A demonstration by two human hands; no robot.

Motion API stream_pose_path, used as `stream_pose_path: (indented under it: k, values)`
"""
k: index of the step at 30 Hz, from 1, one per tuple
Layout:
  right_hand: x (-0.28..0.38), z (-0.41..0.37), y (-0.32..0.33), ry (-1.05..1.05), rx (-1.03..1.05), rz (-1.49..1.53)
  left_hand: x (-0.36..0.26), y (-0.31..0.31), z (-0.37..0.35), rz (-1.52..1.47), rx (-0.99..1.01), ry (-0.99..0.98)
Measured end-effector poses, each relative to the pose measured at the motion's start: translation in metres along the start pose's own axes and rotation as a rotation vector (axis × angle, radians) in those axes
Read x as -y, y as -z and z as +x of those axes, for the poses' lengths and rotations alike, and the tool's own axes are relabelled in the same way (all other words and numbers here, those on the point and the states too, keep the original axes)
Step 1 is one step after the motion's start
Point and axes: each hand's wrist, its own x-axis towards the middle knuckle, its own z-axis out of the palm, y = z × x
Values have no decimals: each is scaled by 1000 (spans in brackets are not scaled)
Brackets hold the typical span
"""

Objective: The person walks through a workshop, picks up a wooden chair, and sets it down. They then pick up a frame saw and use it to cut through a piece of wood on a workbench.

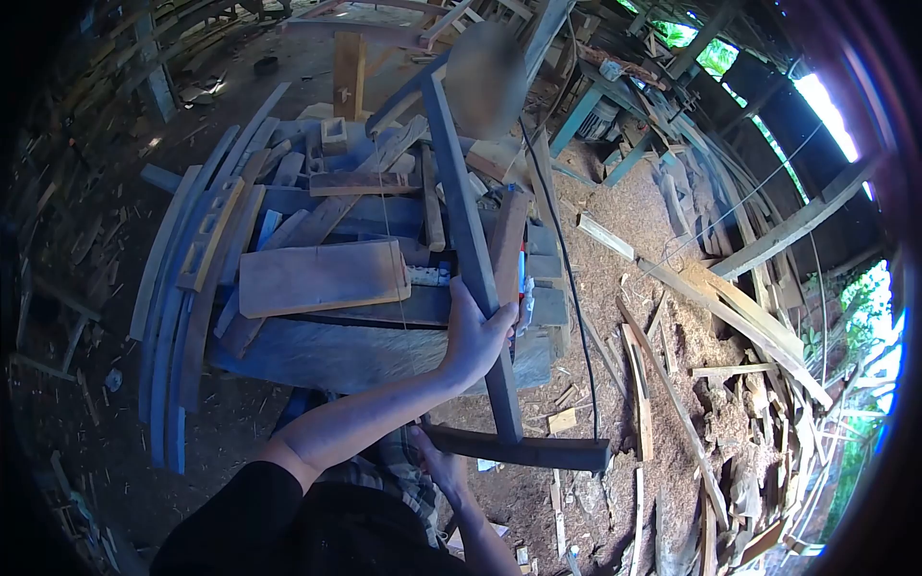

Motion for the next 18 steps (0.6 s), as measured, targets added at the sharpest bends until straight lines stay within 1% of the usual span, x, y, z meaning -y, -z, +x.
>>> stream_pose_path:
  k: [2,4,5,7,11,13,14,16,18]
  values:
    - [2,-1,0,-68,16,7,-6,4,2,7,-2,-12]
    - [1,0,0,-51,21,18,-33,10,0,-100,140,257]
    - [2,0,1,-29,20,31,-25,8,2,-99,141,260]
    - [9,-2,2,-29,12,34,-5,4,5,29,134,47]
    - [11,-3,-2,-44,-20,56,-16,8,5,111,148,14]
    - [15,-4,1,-52,1,51,-22,18,8,201,187,-129]
    - [16,-4,2,-58,23,44,-28,29,10,202,188,-125]
    - [16,-1,3,-51,21,62,-39,60,16,114,318,173]
    - [13,0,5,-50,20,88,-26,96,29,214,139,-141]
